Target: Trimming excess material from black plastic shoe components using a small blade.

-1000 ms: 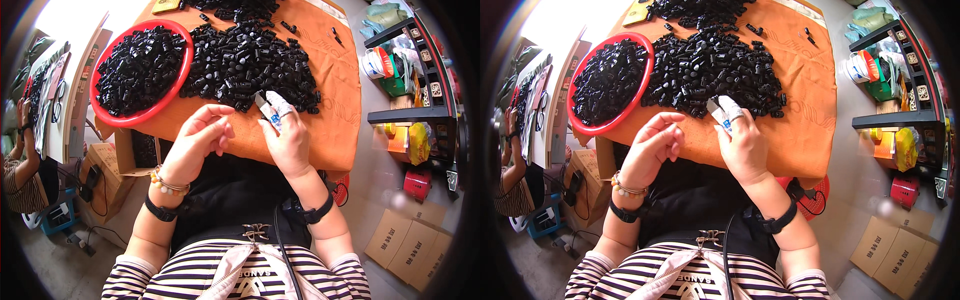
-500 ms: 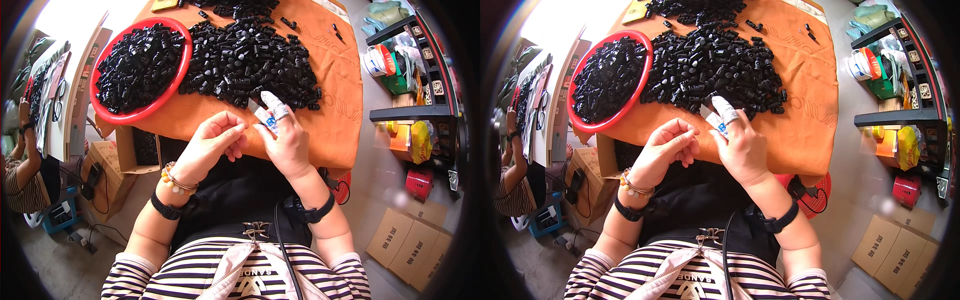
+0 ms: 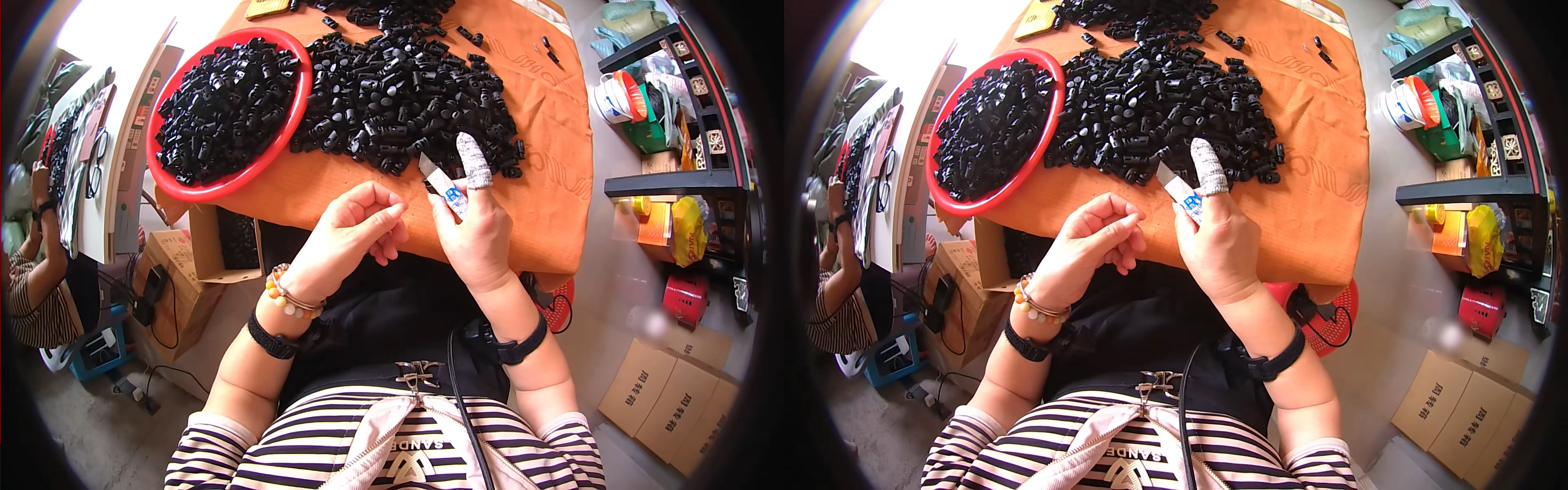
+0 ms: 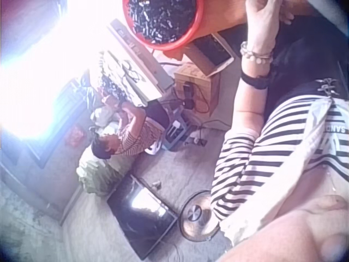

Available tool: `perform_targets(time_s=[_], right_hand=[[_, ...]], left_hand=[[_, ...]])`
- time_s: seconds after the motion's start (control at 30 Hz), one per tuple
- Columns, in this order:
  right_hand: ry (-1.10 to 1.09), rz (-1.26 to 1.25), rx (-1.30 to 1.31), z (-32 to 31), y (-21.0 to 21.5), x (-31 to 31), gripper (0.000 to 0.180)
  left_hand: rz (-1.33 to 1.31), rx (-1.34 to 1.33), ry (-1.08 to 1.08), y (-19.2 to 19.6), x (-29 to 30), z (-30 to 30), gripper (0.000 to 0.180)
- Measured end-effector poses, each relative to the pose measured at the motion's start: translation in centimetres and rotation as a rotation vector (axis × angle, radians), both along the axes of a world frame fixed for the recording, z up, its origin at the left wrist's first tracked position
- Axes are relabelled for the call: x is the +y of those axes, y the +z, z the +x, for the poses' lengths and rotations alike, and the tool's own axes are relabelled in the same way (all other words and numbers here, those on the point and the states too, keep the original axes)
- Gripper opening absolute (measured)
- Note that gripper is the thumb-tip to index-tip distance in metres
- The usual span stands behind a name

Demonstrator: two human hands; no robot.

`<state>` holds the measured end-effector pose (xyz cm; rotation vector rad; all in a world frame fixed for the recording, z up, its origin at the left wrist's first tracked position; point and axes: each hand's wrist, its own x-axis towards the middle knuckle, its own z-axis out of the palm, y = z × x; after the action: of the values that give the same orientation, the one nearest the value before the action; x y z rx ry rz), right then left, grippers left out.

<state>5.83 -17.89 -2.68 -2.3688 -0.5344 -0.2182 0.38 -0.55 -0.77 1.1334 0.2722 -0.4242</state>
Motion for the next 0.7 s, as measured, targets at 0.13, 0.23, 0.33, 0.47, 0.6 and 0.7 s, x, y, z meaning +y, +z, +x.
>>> perform_targets(time_s=[0.13, 0.23, 0.33, 0.47, 0.6, 0.7], right_hand=[[0.076, 0.272, 0.198, -0.4, 1.2, 0.3, 0.066], [0.162, 0.549, 0.351, -1.0, 1.7, 0.9, 0.067], [0.2, 0.517, 0.381, -1.6, 3.1, 1.4, 0.064], [0.253, 0.66, 0.457, -2.0, 4.3, 1.6, 0.058], [0.287, 0.605, 0.376, -2.0, 3.6, 1.4, 0.045], [0.336, 0.725, 0.407, -2.2, 3.9, 1.7, 0.041]], left_hand=[[0.011, 0.011, 0.074, 0.6, -0.6, 0.0, 0.021], [-0.048, 0.008, 0.1, 0.7, -1.1, 0.1, 0.021], [-0.228, 0.003, 0.072, 0.3, -0.6, 0.0, 0.02], [-0.483, 0.032, 0.045, 0.1, 0.2, 0.0, 0.018], [-0.599, 0.037, 0.061, 0.4, 0.6, 0.0, 0.018], [-0.655, 0.027, 0.093, 0.3, 0.7, 0.0, 0.018]])
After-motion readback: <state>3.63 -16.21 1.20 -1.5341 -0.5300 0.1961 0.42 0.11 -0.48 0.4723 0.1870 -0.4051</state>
